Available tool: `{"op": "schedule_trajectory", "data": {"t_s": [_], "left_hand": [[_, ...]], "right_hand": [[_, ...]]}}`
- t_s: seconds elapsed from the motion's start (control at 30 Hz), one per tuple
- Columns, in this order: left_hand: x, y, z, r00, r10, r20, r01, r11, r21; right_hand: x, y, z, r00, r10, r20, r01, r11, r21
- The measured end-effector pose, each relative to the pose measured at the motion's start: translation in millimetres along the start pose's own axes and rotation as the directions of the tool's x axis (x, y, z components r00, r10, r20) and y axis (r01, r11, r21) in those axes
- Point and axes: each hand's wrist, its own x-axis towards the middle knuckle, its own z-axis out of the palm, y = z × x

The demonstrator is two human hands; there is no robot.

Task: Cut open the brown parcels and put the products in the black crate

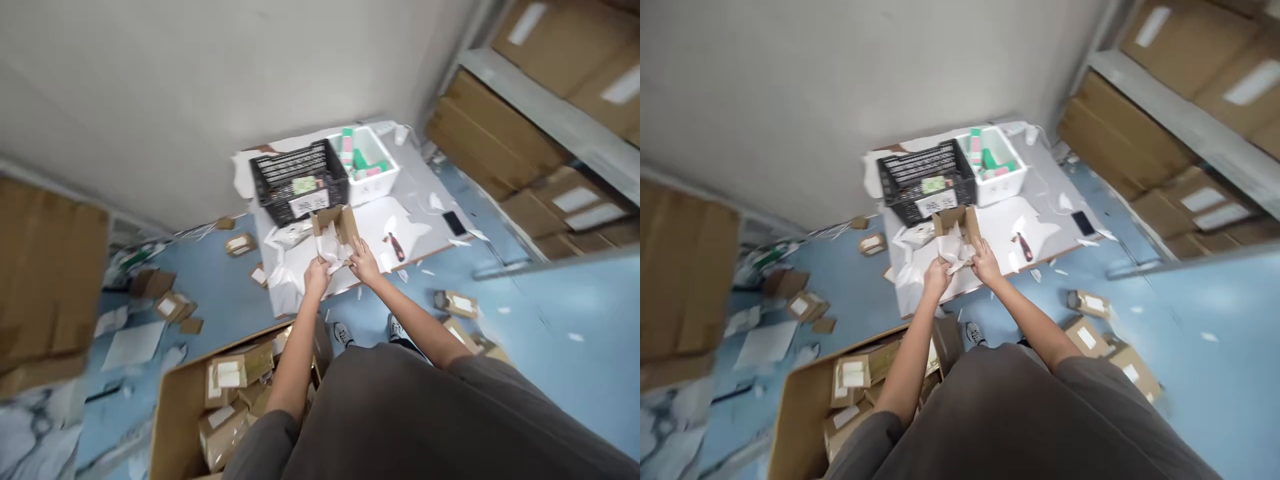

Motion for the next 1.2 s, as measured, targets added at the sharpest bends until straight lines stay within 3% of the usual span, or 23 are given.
{"op": "schedule_trajectory", "data": {"t_s": [0.13, 0.27, 0.4, 0.5, 0.57, 0.63, 0.73, 0.77, 0.83, 0.97, 1.07, 1.2], "left_hand": [[27, 110, 23.9, 0.962, 0.270, -0.037, -0.266, 0.960, 0.087], [39, 249, 82.3, 0.864, 0.492, 0.110, -0.498, 0.866, 0.040], [25, 394, 166.9, 0.702, 0.635, 0.323, -0.658, 0.752, -0.047], [3, 491, 231.8, 0.537, 0.725, 0.432, -0.760, 0.638, -0.125], [-13, 542, 266.5, 0.439, 0.765, 0.471, -0.811, 0.563, -0.158], [-25, 579, 290.0, 0.380, 0.794, 0.474, -0.844, 0.507, -0.174], [-30, 605, 302.3, 0.357, 0.806, 0.472, -0.863, 0.478, -0.164], [-28, 608, 300.8, 0.369, 0.798, 0.475, -0.860, 0.487, -0.150], [-17, 605, 291.1, 0.425, 0.775, 0.468, -0.845, 0.525, -0.104], [13, 577, 253.7, 0.607, 0.692, 0.390, -0.758, 0.652, 0.023], [30, 539, 216.7, 0.746, 0.599, 0.291, -0.648, 0.754, 0.111], [34, 465, 161.2, 0.904, 0.410, 0.120, -0.426, 0.882, 0.199]], "right_hand": [[-51, 64, -81, 0.967, 0.166, -0.191, -0.173, 0.985, -0.017], [-145, 141, -161, 0.868, 0.377, -0.323, -0.408, 0.913, -0.031], [-268, 211, -226, 0.718, 0.578, -0.386, -0.648, 0.758, -0.070], [-356, 256, -263, 0.589, 0.668, -0.455, -0.775, 0.626, -0.086], [-406, 281, -283, 0.524, 0.710, -0.470, -0.830, 0.549, -0.095], [-447, 303, -300, 0.465, 0.762, -0.450, -0.874, 0.477, -0.094], [-486, 328, -320, 0.379, 0.823, -0.423, -0.919, 0.390, -0.065], [-492, 336, -326, 0.368, 0.826, -0.427, -0.923, 0.382, -0.056], [-491, 348, -335, 0.392, 0.803, -0.448, -0.909, 0.413, -0.055], [-435, 366, -345, 0.561, 0.684, -0.466, -0.801, 0.590, -0.098], [-358, 368, -345, 0.710, 0.564, -0.422, -0.667, 0.731, -0.146], [-242, 357, -329, 0.886, 0.346, -0.310, -0.415, 0.889, -0.195]]}}
